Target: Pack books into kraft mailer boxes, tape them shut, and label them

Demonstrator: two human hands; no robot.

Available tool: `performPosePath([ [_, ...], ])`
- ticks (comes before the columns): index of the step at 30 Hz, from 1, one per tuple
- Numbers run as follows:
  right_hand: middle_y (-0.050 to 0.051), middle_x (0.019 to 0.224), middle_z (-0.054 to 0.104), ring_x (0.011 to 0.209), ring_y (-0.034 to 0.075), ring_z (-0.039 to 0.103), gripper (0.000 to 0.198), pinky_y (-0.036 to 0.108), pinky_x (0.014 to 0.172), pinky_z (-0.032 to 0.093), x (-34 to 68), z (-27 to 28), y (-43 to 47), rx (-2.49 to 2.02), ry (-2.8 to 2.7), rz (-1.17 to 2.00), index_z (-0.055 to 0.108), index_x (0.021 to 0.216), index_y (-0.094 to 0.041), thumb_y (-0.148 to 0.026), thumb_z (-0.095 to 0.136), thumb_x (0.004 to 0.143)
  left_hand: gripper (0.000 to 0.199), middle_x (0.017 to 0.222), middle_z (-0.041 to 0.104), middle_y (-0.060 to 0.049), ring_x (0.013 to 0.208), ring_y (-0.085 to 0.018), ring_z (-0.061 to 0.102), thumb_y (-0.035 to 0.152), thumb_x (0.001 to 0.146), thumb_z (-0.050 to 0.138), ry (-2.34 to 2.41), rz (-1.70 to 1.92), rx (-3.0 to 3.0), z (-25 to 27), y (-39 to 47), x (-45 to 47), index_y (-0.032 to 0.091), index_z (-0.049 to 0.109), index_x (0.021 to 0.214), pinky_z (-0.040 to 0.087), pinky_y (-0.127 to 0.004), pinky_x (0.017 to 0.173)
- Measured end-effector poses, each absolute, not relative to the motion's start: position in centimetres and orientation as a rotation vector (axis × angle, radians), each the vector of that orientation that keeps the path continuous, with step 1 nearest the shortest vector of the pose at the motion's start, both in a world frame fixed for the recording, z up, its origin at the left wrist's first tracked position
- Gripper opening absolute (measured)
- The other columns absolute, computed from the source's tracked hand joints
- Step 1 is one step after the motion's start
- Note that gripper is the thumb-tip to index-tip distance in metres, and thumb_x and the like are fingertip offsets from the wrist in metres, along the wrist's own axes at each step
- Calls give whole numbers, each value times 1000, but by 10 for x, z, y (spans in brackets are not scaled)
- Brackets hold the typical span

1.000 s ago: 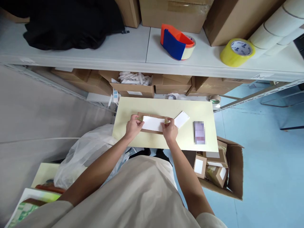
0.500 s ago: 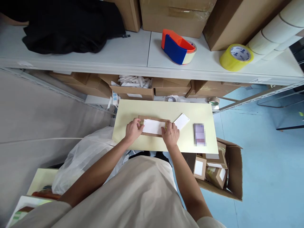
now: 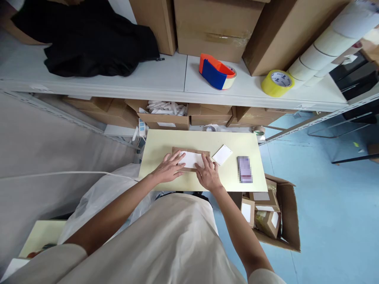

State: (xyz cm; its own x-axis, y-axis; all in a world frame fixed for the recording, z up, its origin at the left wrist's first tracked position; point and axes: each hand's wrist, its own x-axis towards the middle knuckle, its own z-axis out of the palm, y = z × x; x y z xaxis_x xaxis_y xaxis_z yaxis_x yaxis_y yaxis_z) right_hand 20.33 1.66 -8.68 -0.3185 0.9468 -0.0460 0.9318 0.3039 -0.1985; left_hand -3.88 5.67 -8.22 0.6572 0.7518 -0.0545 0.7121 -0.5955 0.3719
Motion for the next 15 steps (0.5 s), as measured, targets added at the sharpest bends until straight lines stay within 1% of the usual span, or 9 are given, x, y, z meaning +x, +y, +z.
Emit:
performPosePath([
  [3, 12, 150, 32, 131, 33, 31, 34, 52, 99, 26, 209, -91, 7, -1879, -2369, 238, 66, 110, -25, -35, 40, 92, 24, 145, 43, -10, 139, -32, 28, 34, 86, 55, 1155, 203, 2493, -85, 52, -47, 25, 69, 103, 23, -56, 108],
  [4, 13, 149, 34, 130, 33, 32, 34, 51, 99, 27, 210, -93, 5, -1917, -2319, 214, 66, 109, -23, -35, 39, 92, 22, 142, 47, -9, 137, -32, 31, 33, 87, 54, 1178, 225, 2476, -86, 51, -49, 25, 71, 98, 24, -56, 107],
  [6, 15, 146, 37, 129, 33, 33, 36, 50, 99, 29, 210, -95, 4, -1912, -2282, 197, 63, 116, -22, -37, 40, 92, 23, 137, 53, -9, 134, -31, 36, 33, 88, 52, 1216, 268, 2446, -87, 52, -51, 26, 72, 97, 26, -54, 106],
  [9, 15, 147, 36, 129, 32, 33, 42, 48, 98, 31, 204, -98, 7, -1801, -2364, 233, 53, 129, -25, -39, 42, 92, 26, 135, 54, -9, 132, -29, 39, 33, 87, 54, 1220, 301, 2437, -88, 53, -47, 27, 68, 107, 28, -52, 105],
  [11, 14, 148, 35, 129, 33, 33, 40, 49, 97, 31, 199, -99, 9, -1784, -2404, 252, 55, 127, -26, -39, 42, 92, 24, 134, 55, -9, 133, -29, 38, 32, 86, 55, 1200, 279, 2456, -89, 53, -44, 27, 68, 105, 28, -52, 105],
  [13, 15, 147, 36, 130, 33, 33, 35, 50, 97, 32, 197, -102, 10, -1810, -2391, 256, 60, 120, -25, -38, 42, 92, 20, 131, 57, -9, 132, -28, 39, 31, 86, 54, 1202, 257, 2474, -91, 52, -43, 26, 71, 95, 28, -51, 105],
  [15, 15, 146, 39, 129, 32, 34, 32, 49, 97, 33, 199, -105, 9, -1839, -2336, 260, 63, 114, -24, -35, 43, 92, 21, 128, 59, -8, 129, -29, 42, 31, 87, 52, 1249, 276, 2464, -94, 51, -44, 24, 71, 84, 28, -51, 104],
])
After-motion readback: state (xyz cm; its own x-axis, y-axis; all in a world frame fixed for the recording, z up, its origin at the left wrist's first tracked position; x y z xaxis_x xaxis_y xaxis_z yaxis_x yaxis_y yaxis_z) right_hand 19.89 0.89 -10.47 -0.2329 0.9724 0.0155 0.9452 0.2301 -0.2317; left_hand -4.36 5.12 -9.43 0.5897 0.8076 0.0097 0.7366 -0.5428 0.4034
